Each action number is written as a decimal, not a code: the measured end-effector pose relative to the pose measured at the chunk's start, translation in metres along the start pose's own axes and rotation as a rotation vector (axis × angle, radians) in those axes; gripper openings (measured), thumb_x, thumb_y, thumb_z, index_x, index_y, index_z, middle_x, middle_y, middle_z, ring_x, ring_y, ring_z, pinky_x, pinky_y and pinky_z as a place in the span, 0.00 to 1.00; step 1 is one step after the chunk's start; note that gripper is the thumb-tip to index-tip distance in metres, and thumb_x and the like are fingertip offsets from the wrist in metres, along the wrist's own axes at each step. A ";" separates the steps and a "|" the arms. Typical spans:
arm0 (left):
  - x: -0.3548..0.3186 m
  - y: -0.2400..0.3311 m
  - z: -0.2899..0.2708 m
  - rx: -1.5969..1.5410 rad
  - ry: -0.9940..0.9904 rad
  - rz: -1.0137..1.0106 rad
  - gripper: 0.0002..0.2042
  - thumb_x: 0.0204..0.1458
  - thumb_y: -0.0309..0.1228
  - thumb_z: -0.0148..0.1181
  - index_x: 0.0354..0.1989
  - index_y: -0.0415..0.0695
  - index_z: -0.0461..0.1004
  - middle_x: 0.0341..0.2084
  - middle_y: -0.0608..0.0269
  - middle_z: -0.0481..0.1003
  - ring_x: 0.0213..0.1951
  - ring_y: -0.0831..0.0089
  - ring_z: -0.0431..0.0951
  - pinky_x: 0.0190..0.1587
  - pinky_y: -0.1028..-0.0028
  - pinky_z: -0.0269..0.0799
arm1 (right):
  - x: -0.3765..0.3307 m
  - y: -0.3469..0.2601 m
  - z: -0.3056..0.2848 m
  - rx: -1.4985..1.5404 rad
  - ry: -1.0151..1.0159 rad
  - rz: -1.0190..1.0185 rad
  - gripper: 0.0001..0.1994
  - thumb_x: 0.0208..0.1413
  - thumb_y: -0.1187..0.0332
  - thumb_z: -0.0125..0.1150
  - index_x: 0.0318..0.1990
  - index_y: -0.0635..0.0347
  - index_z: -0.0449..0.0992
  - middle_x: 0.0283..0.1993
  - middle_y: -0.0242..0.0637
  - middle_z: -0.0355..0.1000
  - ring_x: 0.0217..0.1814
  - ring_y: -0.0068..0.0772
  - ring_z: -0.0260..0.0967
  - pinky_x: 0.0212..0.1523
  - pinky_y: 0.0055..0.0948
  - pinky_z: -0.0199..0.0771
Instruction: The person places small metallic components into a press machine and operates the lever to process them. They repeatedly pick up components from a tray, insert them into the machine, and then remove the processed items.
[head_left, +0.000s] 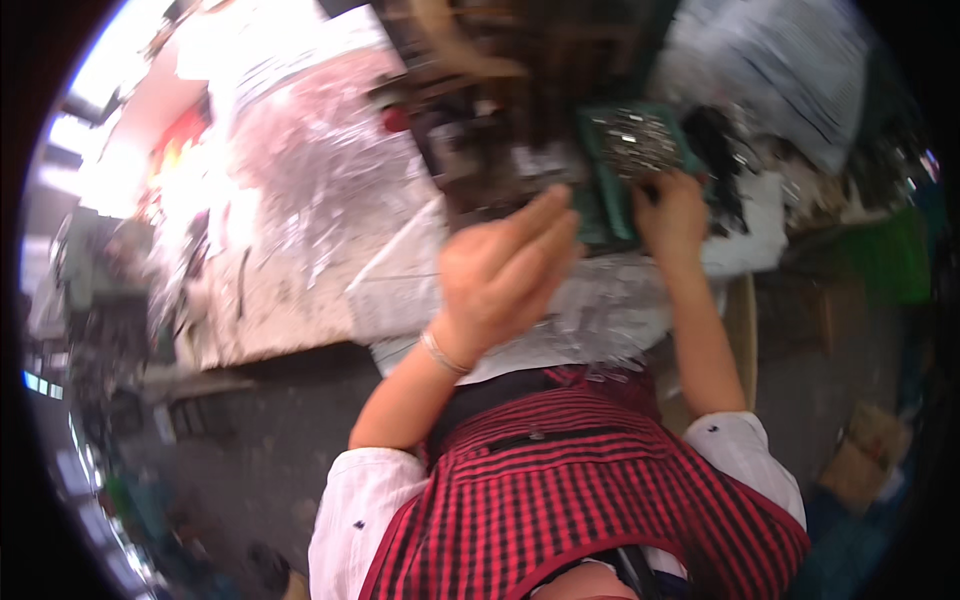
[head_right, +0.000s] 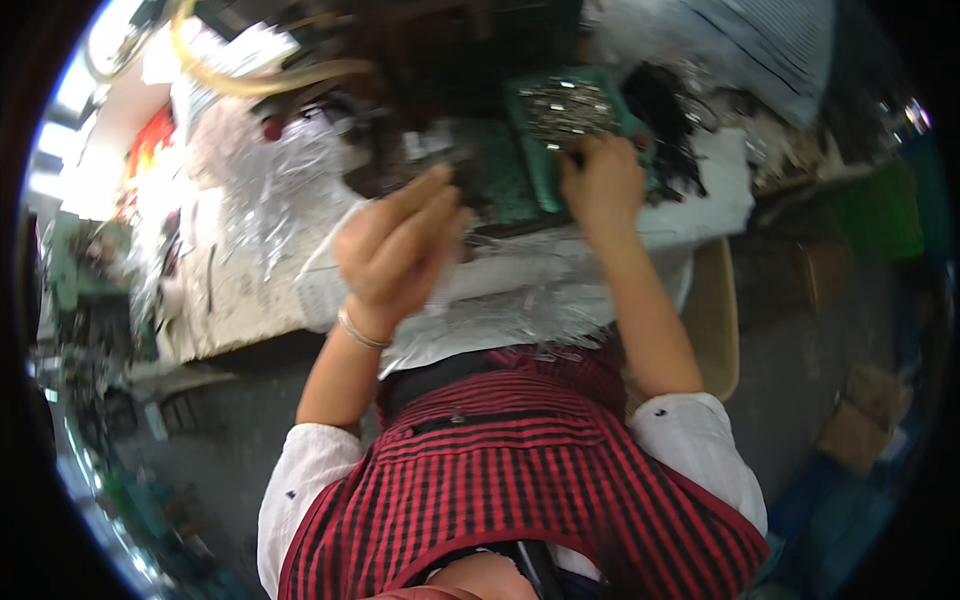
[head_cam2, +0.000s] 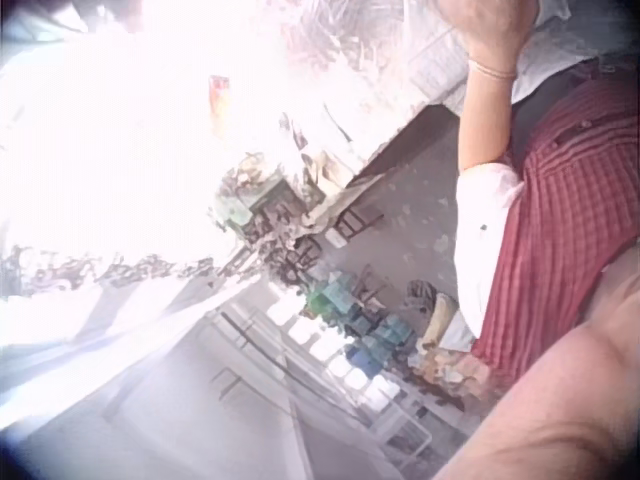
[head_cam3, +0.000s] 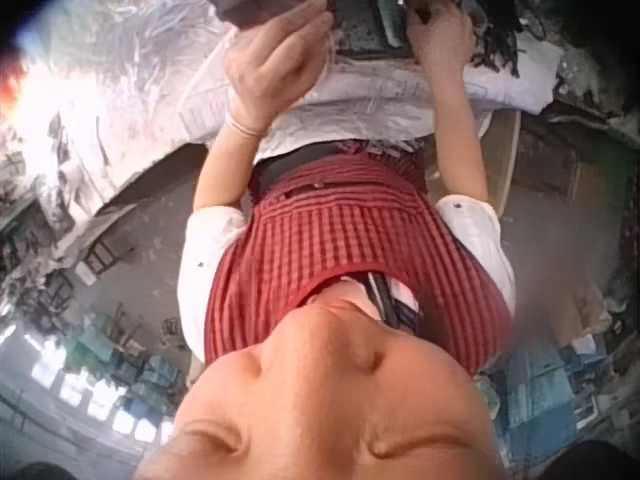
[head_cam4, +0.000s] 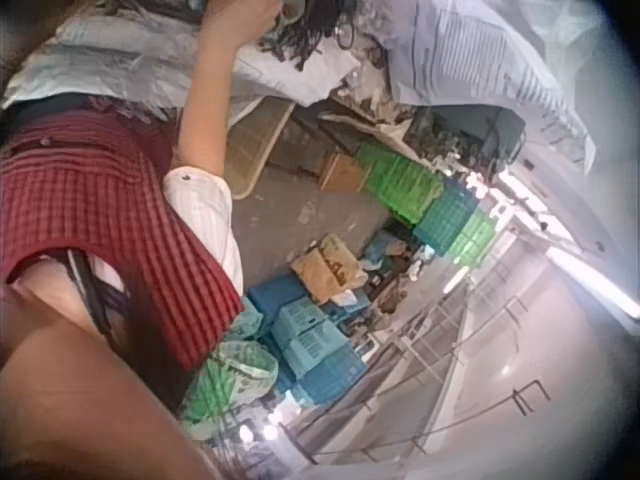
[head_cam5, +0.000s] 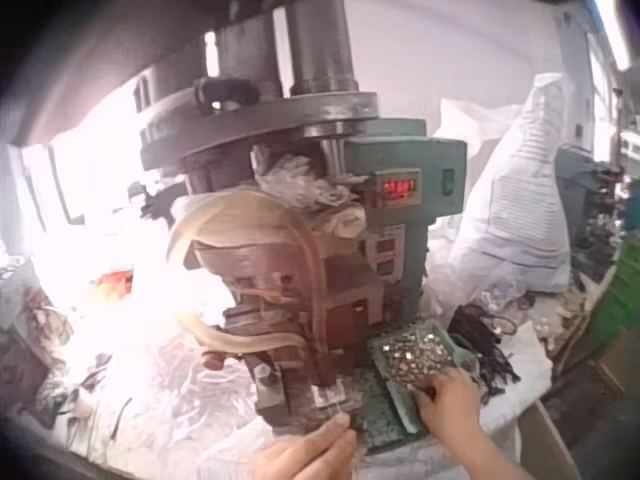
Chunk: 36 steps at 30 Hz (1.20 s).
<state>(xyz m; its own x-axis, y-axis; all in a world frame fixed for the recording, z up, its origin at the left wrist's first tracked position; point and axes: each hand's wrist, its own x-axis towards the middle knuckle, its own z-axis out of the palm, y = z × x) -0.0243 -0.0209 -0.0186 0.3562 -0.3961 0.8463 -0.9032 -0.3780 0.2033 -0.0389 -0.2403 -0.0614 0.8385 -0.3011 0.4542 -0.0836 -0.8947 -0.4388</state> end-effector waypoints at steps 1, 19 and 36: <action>-0.003 0.009 -0.006 -0.051 -0.027 -0.095 0.16 0.44 0.23 0.74 0.44 0.41 0.82 0.47 0.51 0.83 0.36 0.67 0.84 0.32 0.73 0.78 | 0.000 -0.006 -0.003 -0.049 -0.013 -0.002 0.04 0.50 0.68 0.70 0.32 0.57 0.83 0.38 0.41 0.77 0.46 0.49 0.74 0.47 0.47 0.74; -0.181 -0.127 -0.147 0.966 -0.397 -1.011 0.16 0.47 0.46 0.73 0.25 0.46 0.83 0.29 0.59 0.77 0.39 0.56 0.77 0.43 0.60 0.73 | 0.002 0.055 0.049 0.071 0.197 -0.236 0.04 0.59 0.73 0.64 0.41 0.59 0.82 0.41 0.42 0.80 0.43 0.47 0.77 0.45 0.40 0.75; -0.118 -0.145 -0.082 0.553 0.132 -0.781 0.06 0.58 0.31 0.68 0.35 0.41 0.80 0.28 0.58 0.82 0.29 0.67 0.83 0.35 0.72 0.76 | 0.030 -0.049 0.018 0.616 0.116 -0.100 0.10 0.61 0.75 0.66 0.48 0.67 0.82 0.47 0.35 0.81 0.49 0.23 0.76 0.55 0.23 0.73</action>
<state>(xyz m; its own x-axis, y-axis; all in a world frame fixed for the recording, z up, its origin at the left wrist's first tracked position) 0.0448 0.1489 -0.1080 0.7484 0.2187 0.6261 -0.1703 -0.8491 0.5001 0.0001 -0.1995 -0.0402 0.7594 -0.2905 0.5821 0.3461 -0.5772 -0.7396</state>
